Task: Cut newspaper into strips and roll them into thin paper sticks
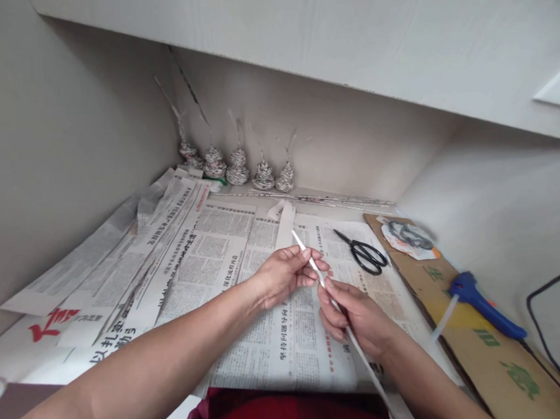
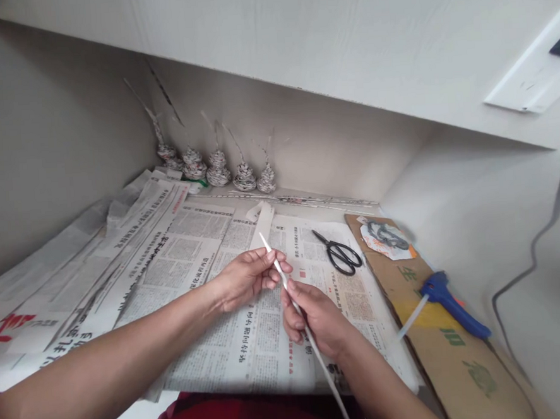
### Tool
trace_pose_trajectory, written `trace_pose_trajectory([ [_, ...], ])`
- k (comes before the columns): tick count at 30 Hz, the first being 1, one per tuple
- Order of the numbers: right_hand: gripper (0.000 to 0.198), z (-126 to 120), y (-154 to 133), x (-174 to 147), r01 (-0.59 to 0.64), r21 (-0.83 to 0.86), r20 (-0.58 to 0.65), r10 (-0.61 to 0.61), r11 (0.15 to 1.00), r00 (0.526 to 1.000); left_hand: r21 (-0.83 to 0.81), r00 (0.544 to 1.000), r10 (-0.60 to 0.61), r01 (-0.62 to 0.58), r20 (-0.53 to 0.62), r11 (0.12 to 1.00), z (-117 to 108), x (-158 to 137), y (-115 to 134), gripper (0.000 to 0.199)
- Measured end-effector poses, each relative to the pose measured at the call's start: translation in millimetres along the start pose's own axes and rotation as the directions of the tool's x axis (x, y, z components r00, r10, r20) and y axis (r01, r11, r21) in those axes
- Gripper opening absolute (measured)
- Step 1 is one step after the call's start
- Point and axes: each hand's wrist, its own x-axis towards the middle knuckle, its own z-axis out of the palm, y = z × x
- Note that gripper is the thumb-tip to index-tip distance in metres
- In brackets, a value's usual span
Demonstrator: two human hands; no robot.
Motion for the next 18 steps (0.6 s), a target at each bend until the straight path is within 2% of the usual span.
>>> trace_pose_trajectory([
  [3,0.036,1.2,-1.8,-0.2,0.105,-0.315,-0.176,-0.167,0.943,0.97,0.014,1.0,-0.008,0.008,-0.019,1.0,-0.8,1.1,0.1,0.016],
  [4,0.035,2.0,-2.6,-0.2,0.12,-0.349,-0.199,-0.199,0.929,0.96,0.013,1.0,-0.005,0.006,-0.015,1.0,-1.3,1.4,-0.1,0.016],
  [6,0.038,3.3,-3.5,-0.2,0.112,-0.203,-0.148,-0.143,0.973,0.979,-0.002,1.0,0.005,-0.005,0.014,1.0,-2.7,1.9,-0.5,0.017],
  [8,0.039,3.7,-3.3,0.1,0.031,0.053,0.01,-0.031,0.998,0.999,-0.023,0.999,0.012,-0.011,0.045,1.0,-3.9,2.2,-1.0,0.017],
  [9,0.039,3.5,-2.8,0.2,-0.003,0.121,0.064,-0.005,0.993,0.998,-0.03,0.999,0.009,-0.008,0.051,1.0,-4.2,2.3,-1.1,0.017],
  [10,0.038,3.2,-2.1,0.3,-0.01,0.117,0.072,0.002,0.993,0.997,-0.033,0.999,0.004,-0.003,0.049,0.999,-4.2,2.3,-1.1,0.016],
  [11,0.037,3.0,-1.3,0.3,0.01,0.038,0.034,-0.012,0.999,0.999,-0.031,0.999,0.0,0.001,0.04,1.0,-3.9,2.4,-1.0,0.016],
  [13,0.032,3.2,-0.3,-0.1,0.099,-0.269,-0.112,-0.134,0.958,0.985,-0.021,1.0,-0.005,0.005,0.01,1.0,-2.6,2.3,-0.5,0.016],
  [15,0.026,4.3,-0.2,-0.8,0.161,-0.579,-0.214,-0.339,0.8,0.916,-0.013,1.0,-0.005,0.004,-0.017,1.0,-0.9,1.9,0.2,0.016],
  [16,0.025,5.1,-0.5,-1.1,0.171,-0.664,-0.226,-0.413,0.728,0.882,-0.011,1.0,-0.005,0.005,-0.026,1.0,-0.2,1.6,0.5,0.017],
  [17,0.025,5.9,-0.9,-1.3,0.17,-0.687,-0.229,-0.433,0.706,0.872,-0.012,1.0,-0.008,0.008,-0.027,1.0,0.2,1.2,0.7,0.017],
  [18,0.025,6.5,-1.3,-1.3,0.164,-0.649,-0.225,-0.393,0.743,0.892,-0.015,1.0,-0.012,0.012,-0.022,1.0,0.3,0.8,0.8,0.017],
])
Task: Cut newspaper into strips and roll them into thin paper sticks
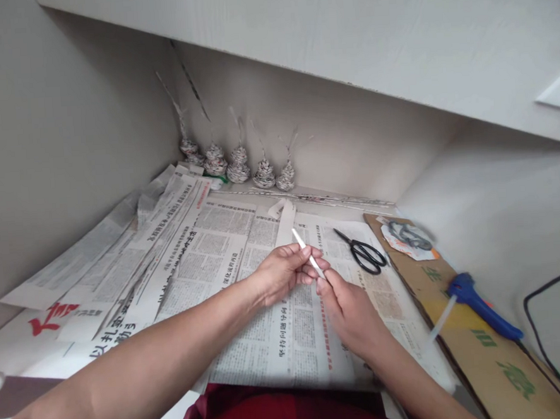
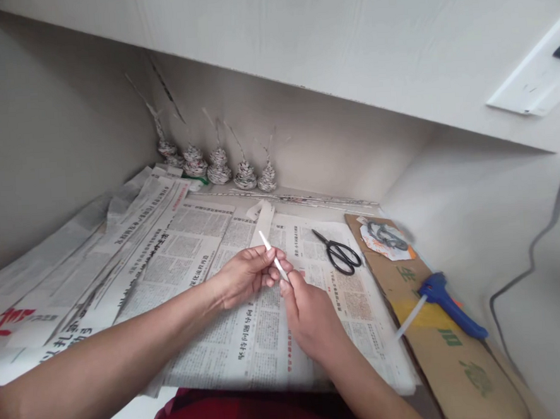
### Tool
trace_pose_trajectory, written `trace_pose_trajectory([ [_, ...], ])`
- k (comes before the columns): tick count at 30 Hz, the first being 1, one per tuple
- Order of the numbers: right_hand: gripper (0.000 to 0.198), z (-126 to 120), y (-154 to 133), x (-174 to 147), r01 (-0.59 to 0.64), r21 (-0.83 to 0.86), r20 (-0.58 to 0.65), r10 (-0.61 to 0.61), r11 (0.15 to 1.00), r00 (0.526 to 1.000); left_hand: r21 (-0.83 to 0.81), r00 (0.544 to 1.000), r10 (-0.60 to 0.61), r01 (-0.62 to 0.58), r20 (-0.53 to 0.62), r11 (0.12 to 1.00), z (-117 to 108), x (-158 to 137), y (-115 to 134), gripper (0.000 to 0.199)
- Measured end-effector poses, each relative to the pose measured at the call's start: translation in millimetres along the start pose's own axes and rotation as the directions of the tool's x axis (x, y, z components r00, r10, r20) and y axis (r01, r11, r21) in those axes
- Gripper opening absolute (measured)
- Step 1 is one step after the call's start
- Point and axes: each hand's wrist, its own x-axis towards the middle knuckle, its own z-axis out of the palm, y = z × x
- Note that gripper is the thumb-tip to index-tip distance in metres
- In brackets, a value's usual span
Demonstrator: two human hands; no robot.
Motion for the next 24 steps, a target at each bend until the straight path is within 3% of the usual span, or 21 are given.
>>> trace_pose_trajectory([
  [2,0.032,-0.2,-0.8,0.8,-0.154,0.246,0.192,0.108,0.957,0.976,-0.006,1.0,-0.002,0.002,0.026,1.0,-0.8,-0.6,-0.3,0.018],
  [4,0.037,-1.4,-0.7,2.4,-0.331,0.477,0.393,0.139,0.814,0.909,-0.01,0.999,0.006,-0.005,0.049,1.0,-2.3,-0.6,-0.8,0.018],
  [6,0.037,-2.9,0.0,4.2,-0.386,0.545,0.447,0.132,0.744,0.885,-0.011,0.998,0.02,-0.02,0.054,1.0,-3.6,0.0,-1.2,0.018],
  [8,0.037,-3.6,0.4,5.3,-0.295,0.441,0.348,0.141,0.848,0.927,-0.004,0.999,0.02,-0.02,0.049,1.0,-4.1,0.7,-1.1,0.017],
  [10,0.035,-2.8,0.2,5.2,-0.126,0.218,0.162,0.092,0.968,0.982,0.01,0.999,0.015,-0.016,0.038,1.0,-3.9,1.2,-0.6,0.018],
  [12,0.034,-0.6,-0.5,4.2,-0.047,0.093,0.05,0.042,0.995,0.998,0.018,0.999,0.019,-0.019,0.027,1.0,-3.4,1.2,-0.2,0.02],
  [13,0.035,0.7,-0.7,3.7,-0.068,0.14,0.064,0.06,0.988,0.996,0.016,0.999,0.024,-0.024,0.03,1.0,-3.3,1.1,-0.2,0.021],
  [15,0.038,3.5,-0.8,2.7,-0.215,0.395,0.242,0.124,0.893,0.962,0.0,0.998,0.031,-0.031,0.052,1.0,-3.3,0.7,-0.7,0.022],
  [17,0.04,5.5,-0.1,2.4,-0.395,0.601,0.453,0.111,0.695,0.885,-0.017,0.997,0.028,-0.027,0.066,0.999,-3.4,0.4,-1.2,0.021],
  [18,0.04,6.0,0.3,2.5,-0.443,0.642,0.503,0.092,0.626,0.859,-0.02,0.997,0.029,-0.028,0.065,0.999,-3.5,0.3,-1.2,0.02],
  [19,0.04,6.1,0.6,2.7,-0.449,0.651,0.508,0.089,0.612,0.857,-0.017,0.998,0.03,-0.029,0.06,0.999,-3.4,0.3,-1.1,0.02],
  [21,0.038,5.2,0.5,3.2,-0.355,0.582,0.402,0.121,0.731,0.908,-0.004,0.998,0.033,-0.032,0.048,0.999,-2.9,0.2,-0.1,0.02],
  [24,0.032,2.2,-2.0,4.1,-0.117,0.3,0.116,0.085,0.947,0.99,0.01,0.999,0.029,-0.029,0.023,1.0,-1.9,0.0,1.5,0.02],
])
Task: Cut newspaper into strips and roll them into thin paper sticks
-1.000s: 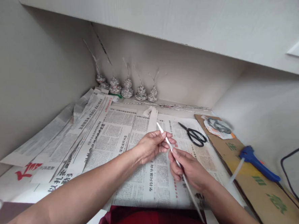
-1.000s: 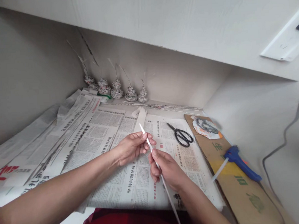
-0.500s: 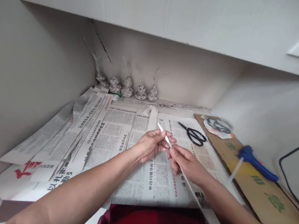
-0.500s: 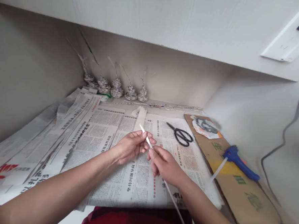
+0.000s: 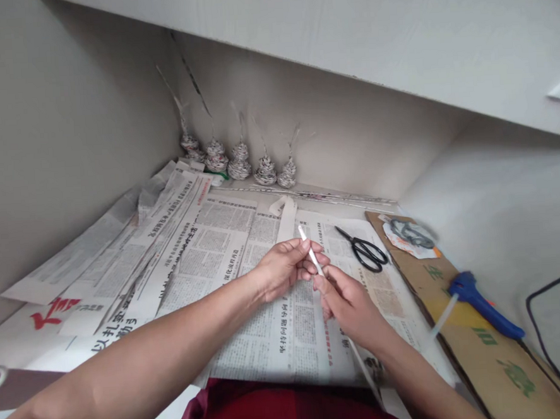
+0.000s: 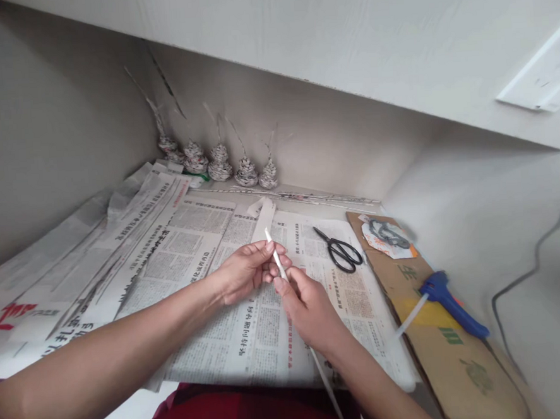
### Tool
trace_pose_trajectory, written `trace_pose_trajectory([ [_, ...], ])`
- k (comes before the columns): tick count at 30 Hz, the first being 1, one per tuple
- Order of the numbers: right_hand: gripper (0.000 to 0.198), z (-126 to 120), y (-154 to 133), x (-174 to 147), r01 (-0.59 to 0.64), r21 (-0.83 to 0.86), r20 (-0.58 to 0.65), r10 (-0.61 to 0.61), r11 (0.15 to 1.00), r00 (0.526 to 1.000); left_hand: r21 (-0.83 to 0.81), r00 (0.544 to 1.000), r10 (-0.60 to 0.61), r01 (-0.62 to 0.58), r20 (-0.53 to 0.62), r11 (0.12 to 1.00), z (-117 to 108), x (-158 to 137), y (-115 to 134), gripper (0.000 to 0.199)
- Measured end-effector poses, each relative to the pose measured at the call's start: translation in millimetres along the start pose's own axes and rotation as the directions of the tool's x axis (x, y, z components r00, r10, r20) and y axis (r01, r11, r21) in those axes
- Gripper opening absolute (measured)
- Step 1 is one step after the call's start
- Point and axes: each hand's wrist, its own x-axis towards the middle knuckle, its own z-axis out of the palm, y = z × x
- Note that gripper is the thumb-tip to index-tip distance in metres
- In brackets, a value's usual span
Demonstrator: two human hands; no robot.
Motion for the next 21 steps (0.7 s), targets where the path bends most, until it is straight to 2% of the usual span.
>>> trace_pose_trajectory([
  [1,0.032,-0.6,-1.3,0.1,0.027,-0.058,-0.034,-0.029,0.998,0.999,-0.002,1.0,0.001,-0.001,-0.002,1.0,0.2,-0.1,0.2,0.02],
  [2,0.033,-0.9,-2.4,0.4,0.02,-0.041,-0.024,-0.021,0.999,0.999,-0.008,1.0,0.006,-0.006,0.003,1.0,0.4,-0.3,0.2,0.02],
  [3,0.035,-1.0,-3.0,0.7,-0.021,0.049,0.031,0.019,0.999,0.999,-0.02,1.0,0.012,-0.011,0.015,1.0,0.4,-0.4,0.0,0.02],
  [5,0.038,-0.6,-2.8,1.8,-0.18,0.311,0.24,0.106,0.933,0.965,-0.048,0.999,0.021,-0.018,0.046,0.999,0.3,-0.6,-0.7,0.019],
  [7,0.038,-0.1,-1.3,3.1,-0.303,0.457,0.387,0.12,0.836,0.914,-0.062,0.998,0.024,-0.021,0.051,0.998,0.1,-0.4,-1.0,0.019],
  [8,0.038,0.0,-0.5,3.5,-0.303,0.457,0.386,0.12,0.836,0.915,-0.062,0.999,0.025,-0.022,0.044,0.998,0.0,-0.2,-0.8,0.019],
  [9,0.037,-0.1,-0.1,3.7,-0.258,0.405,0.335,0.12,0.877,0.935,-0.058,0.999,0.026,-0.024,0.034,0.998,0.0,0.1,-0.4,0.018],
  [11,0.034,-0.8,-0.8,3.4,-0.09,0.172,0.143,0.065,0.981,0.988,-0.049,0.999,0.032,-0.032,0.011,0.998,0.1,0.6,0.6,0.018],
  [13,0.031,-1.5,-3.0,2.3,0.035,-0.069,-0.007,-0.035,0.997,0.999,-0.041,0.999,0.035,-0.035,-0.005,0.999,0.2,0.8,1.3,0.017],
  [14,0.031,-1.6,-4.3,1.8,0.045,-0.101,-0.022,-0.048,0.994,0.999,-0.038,0.999,0.037,-0.038,-0.007,0.999,0.2,0.7,1.4,0.017],
  [15,0.032,-1.5,-5.4,1.5,0.021,-0.051,0.007,-0.021,0.998,1.0,-0.036,0.999,0.039,-0.039,-0.003,0.999,0.2,0.5,1.2,0.018],
  [17,0.035,-0.7,-6.5,1.5,-0.119,0.21,0.185,0.08,0.971,0.979,-0.037,0.999,0.035,-0.035,0.014,0.999,-0.1,0.0,0.4,0.018],
  [19,0.037,0.0,-6.2,2.6,-0.271,0.438,0.369,0.103,0.857,0.924,-0.043,0.999,0.028,-0.027,0.027,0.999,-0.6,0.0,-0.6,0.017],
  [20,0.037,0.2,-5.6,3.3,-0.3,0.486,0.402,0.095,0.82,0.911,-0.047,0.999,0.027,-0.026,0.025,0.999,-0.8,0.1,-0.8,0.017],
  [21,0.036,0.2,-4.9,4.1,-0.287,0.486,0.39,0.089,0.826,0.916,-0.051,0.999,0.029,-0.028,0.021,0.998,-1.0,0.4,-0.9,0.017],
])
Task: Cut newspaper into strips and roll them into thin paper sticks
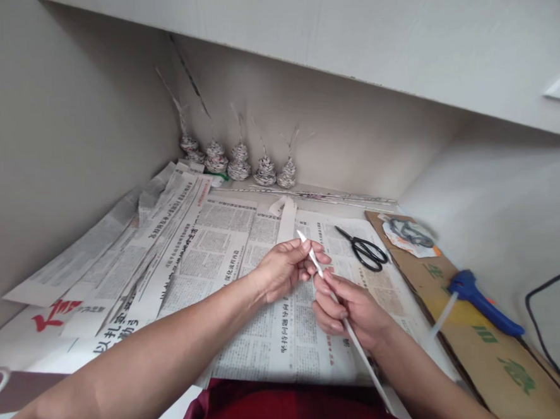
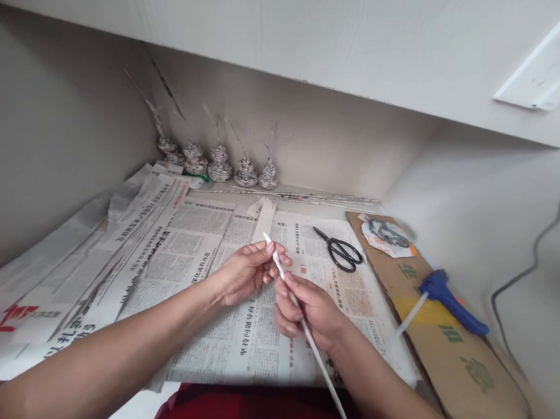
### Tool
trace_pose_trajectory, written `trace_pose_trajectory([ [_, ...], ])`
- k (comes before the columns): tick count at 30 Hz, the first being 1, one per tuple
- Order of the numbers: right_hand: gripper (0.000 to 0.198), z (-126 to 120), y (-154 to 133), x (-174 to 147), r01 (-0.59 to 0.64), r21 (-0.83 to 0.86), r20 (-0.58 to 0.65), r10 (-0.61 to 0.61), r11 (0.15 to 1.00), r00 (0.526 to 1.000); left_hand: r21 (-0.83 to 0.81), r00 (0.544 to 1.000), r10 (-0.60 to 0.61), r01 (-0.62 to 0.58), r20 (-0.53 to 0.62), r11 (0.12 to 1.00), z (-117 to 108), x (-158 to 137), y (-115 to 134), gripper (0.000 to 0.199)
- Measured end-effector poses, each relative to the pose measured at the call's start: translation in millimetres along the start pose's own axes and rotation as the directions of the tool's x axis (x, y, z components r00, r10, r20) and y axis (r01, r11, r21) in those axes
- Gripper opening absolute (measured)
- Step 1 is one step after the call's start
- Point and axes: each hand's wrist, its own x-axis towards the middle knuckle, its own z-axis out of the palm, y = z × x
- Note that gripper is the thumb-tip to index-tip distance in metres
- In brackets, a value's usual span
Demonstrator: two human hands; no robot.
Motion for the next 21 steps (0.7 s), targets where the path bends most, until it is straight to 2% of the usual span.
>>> trace_pose_trajectory([
  [2,0.034,-1.2,0.6,1.3,0.073,-0.205,-0.114,-0.098,0.976,0.989,-0.004,1.0,0.013,-0.013,-0.006,1.0,-0.2,0.7,0.5,0.017],
  [4,0.032,-1.7,1.2,2.1,0.112,-0.457,-0.224,-0.236,0.883,0.946,0.001,1.0,0.025,-0.025,-0.015,1.0,-0.1,1.1,1.5,0.017],
  [5,0.032,-1.7,1.5,2.4,0.111,-0.507,-0.244,-0.265,0.855,0.933,0.007,0.999,0.028,-0.028,-0.019,1.0,0.0,1.2,1.8,0.018],
  [6,0.033,-1.4,1.9,2.6,0.107,-0.486,-0.241,-0.251,0.867,0.938,0.014,0.999,0.03,-0.03,-0.019,0.999,0.0,1.1,1.9,0.018],
  [7,0.035,-0.9,2.3,2.8,0.097,-0.397,-0.213,-0.195,0.913,0.957,0.02,0.999,0.031,-0.03,-0.016,0.999,-0.1,1.0,1.9,0.019],
  [9,0.037,0.4,3.1,3.2,0.039,-0.123,-0.085,-0.049,0.992,0.995,0.027,1.0,0.026,-0.026,0.006,0.999,-0.7,0.9,1.2,0.02],
  [11,0.038,1.2,3.3,3.7,-0.025,0.046,0.016,0.024,0.999,1.0,0.029,1.0,0.025,-0.025,0.016,0.999,-1.5,1.0,0.7,0.022],
  [12,0.038,1.2,3.2,4.1,-0.031,0.046,0.019,0.03,0.998,0.999,0.029,1.0,0.027,-0.027,0.003,0.999,-1.8,1.2,0.7,0.022],
  [14,0.037,0.4,2.4,5.4,0.014,-0.092,-0.057,-0.019,0.996,0.998,0.037,0.998,0.038,-0.036,-0.044,0.999,-2.1,1.9,1.8,0.023],
  [17,0.037,-1.9,1.8,8.3,0.071,-0.36,-0.172,-0.141,0.93,0.975,0.066,0.994,0.051,-0.045,-0.101,0.997,-1.8,2.7,5.0,0.024],
  [21,0.038,-3.1,5.0,10.3,0.054,-0.521,-0.227,-0.199,0.852,0.953,0.125,0.988,0.053,-0.034,-0.147,0.992,-2.0,3.1,7.1,0.022],
])
